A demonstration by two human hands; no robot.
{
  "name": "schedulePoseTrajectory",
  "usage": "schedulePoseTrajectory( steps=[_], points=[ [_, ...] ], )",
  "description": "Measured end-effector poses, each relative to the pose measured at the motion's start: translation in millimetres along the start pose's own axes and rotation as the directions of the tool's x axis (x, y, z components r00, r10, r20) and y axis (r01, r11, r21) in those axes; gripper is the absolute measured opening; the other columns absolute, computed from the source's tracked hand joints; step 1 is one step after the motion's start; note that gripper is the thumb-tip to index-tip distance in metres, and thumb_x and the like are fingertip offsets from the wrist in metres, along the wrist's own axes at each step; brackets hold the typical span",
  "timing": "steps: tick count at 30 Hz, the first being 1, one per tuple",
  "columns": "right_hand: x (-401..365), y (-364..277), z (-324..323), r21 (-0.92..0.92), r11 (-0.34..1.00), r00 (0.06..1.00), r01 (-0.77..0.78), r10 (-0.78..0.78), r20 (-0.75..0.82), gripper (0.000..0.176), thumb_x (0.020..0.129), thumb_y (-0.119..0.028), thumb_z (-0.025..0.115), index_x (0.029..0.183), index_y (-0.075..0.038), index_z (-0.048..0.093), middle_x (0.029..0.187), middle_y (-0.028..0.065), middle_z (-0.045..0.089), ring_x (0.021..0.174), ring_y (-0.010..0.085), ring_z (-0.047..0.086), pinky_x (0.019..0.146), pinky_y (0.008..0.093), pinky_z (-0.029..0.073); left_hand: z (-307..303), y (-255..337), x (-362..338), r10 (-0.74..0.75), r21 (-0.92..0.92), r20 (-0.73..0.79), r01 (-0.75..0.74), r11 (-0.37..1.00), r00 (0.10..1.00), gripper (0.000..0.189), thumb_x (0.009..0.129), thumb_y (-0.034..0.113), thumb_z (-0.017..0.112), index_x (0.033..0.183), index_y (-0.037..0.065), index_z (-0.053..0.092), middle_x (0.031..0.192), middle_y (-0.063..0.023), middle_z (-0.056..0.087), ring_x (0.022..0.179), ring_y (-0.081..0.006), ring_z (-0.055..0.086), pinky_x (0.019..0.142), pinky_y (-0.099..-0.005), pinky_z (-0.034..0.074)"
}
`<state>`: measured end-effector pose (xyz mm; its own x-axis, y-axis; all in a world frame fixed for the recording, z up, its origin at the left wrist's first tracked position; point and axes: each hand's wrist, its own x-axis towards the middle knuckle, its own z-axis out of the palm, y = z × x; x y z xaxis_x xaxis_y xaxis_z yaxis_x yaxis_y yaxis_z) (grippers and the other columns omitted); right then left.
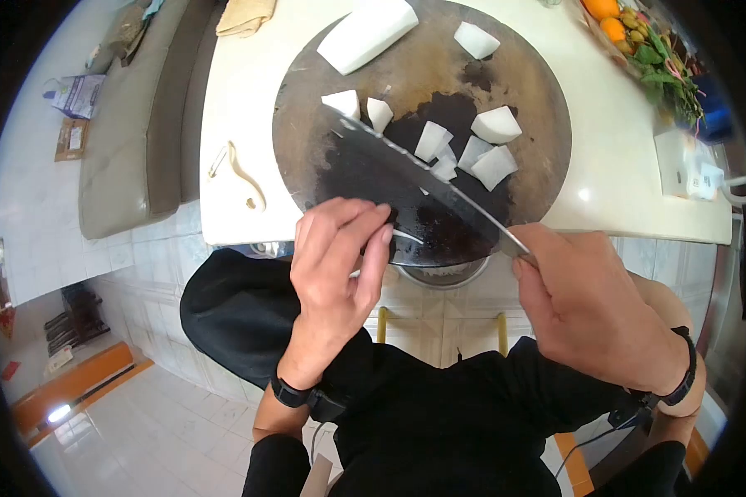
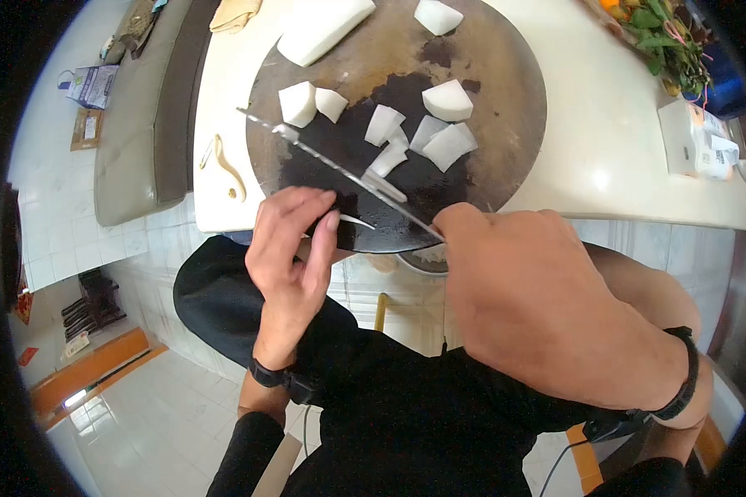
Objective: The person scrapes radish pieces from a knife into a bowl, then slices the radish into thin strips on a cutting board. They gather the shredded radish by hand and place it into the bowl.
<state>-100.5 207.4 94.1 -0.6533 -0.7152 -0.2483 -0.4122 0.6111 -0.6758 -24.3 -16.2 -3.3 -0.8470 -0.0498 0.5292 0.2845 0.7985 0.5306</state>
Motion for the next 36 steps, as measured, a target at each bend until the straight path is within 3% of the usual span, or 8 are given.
schedulePoseTrajectory(
  steps=[1, 5, 9, 16, 18, 25, 31, 36],
  points=[
    [-1, 2, 0, 0.045, 0.999, 1.0, -0.021, 0.022, -0.018, 0.015, 0.084, 0.003, 0.056, 0.099, 0.002, 0.058, 0.067, 0.021, 0.057, 0.065, 0.0421, 0.056, 0.06, 0.0458, 0.042, -2, 0, 5, -0.079, -0.008, 0.081, 0.08, 0.997, 0.994, 0.024, 0.072, -0.004, 0.074, 0.095, 0.001, 0.069, 0.093, -0.0099, 0.064, 0.087, -0.0275, 0.061, 0.077, -0.0362, 0.047],
    [-8, 9, 3, 0.025, 0.999, 0.991, 0.034, -0.03, -0.132, 0.013, 0.084, 0.004, 0.055, 0.096, 0.003, 0.058, 0.068, 0.0216, 0.057, 0.064, 0.0422, 0.056, 0.059, 0.0455, 0.041, -19, 2, 20, -0.066, -0.066, 0.329, 0.092, 0.994, 0.942, 0.026, 0.07, 0.003, 0.078, 0.094, 0.001, 0.07, 0.093, -0.0081, 0.063, 0.089, -0.0269, 0.059, 0.078, -0.0363, 0.045],
    [-12, 10, -3, 0.05, 0.999, 0.996, 0.001, 0.003, -0.085, 0.014, 0.084, 0.004, 0.055, 0.097, 0.003, 0.058, 0.068, 0.0221, 0.057, 0.064, 0.0422, 0.056, 0.06, 0.0459, 0.042, -26, -3, 16, -0.014, -0.031, 0.401, 0.029, 0.999, 0.916, 0.023, 0.072, 0.003, 0.077, 0.093, 0.001, 0.069, 0.092, -0.008, 0.061, 0.088, -0.0275, 0.058, 0.077, -0.0371, 0.044],
    [-15, 9, 3, 0.039, 0.998, 0.996, 0.048, -0.045, -0.079, 0.015, 0.085, 0.001, 0.057, 0.099, 0.003, 0.059, 0.067, 0.0231, 0.057, 0.063, 0.0428, 0.055, 0.059, 0.0472, 0.041, -17, 4, 14, -0.072, 0.041, 0.29, 0.062, 0.997, 0.954, 0.011, 0.075, -0.002, 0.072, 0.083, 0.002, 0.065, 0.089, -0.0097, 0.062, 0.084, -0.0272, 0.059, 0.075, -0.0368, 0.045],
    [-12, 8, 2, 0.072, 0.997, 1.0, 0.015, -0.014, -0.025, 0.014, 0.085, 0.0, 0.057, 0.098, 0.004, 0.058, 0.067, 0.0236, 0.057, 0.064, 0.0435, 0.055, 0.059, 0.0476, 0.041, -17, 7, 10, -0.348, 0.012, 0.144, 0.35, 0.937, 0.926, 0.009, 0.077, -0.002, 0.071, 0.081, 0.002, 0.065, 0.082, -0.0101, 0.062, 0.075, -0.0264, 0.06, 0.069, -0.0358, 0.047],
    [-5, 7, 7, 0.122, 0.992, 0.998, 0.038, -0.045, 0.047, 0.008, 0.086, -0.001, 0.055, 0.089, 0.006, 0.055, 0.068, 0.0265, 0.055, 0.066, 0.0459, 0.055, 0.059, 0.0485, 0.041, -5, 23, 3, -0.458, 0.106, 0.055, 0.451, 0.886, 0.887, 0.008, 0.078, 0.003, 0.074, 0.079, 0.002, 0.066, 0.068, -0.0086, 0.061, 0.063, -0.0227, 0.059, 0.06, -0.0335, 0.046],
    [0, 5, 8, 0.133, 0.991, 0.998, -0.031, 0.022, 0.063, 0.008, 0.086, -0.002, 0.054, 0.087, 0.006, 0.054, 0.068, 0.0265, 0.055, 0.067, 0.0461, 0.055, 0.06, 0.0492, 0.041, -17, 31, -2, -0.38, -0.135, 0.231, 0.417, 0.899, 0.896, 0.008, 0.079, 0.0, 0.073, 0.085, 0.0, 0.068, 0.076, -0.0094, 0.065, 0.064, -0.0222, 0.06, 0.058, -0.0325, 0.047],
    [-3, 6, 8, 0.139, 0.99, 0.998, -0.017, 0.008, 0.069, 0.009, 0.087, -0.004, 0.055, 0.088, 0.005, 0.054, 0.07, 0.0258, 0.055, 0.069, 0.0452, 0.053, 0.063, 0.0473, 0.041, -24, 13, -6, -0.266, -0.032, 0.171, 0.276, 0.961, 0.949, 0.018, 0.074, -0.002, 0.074, 0.09, 0.004, 0.071, 0.084, -0.0067, 0.066, 0.078, -0.0242, 0.06, 0.073, -0.0339, 0.045]
  ],
)
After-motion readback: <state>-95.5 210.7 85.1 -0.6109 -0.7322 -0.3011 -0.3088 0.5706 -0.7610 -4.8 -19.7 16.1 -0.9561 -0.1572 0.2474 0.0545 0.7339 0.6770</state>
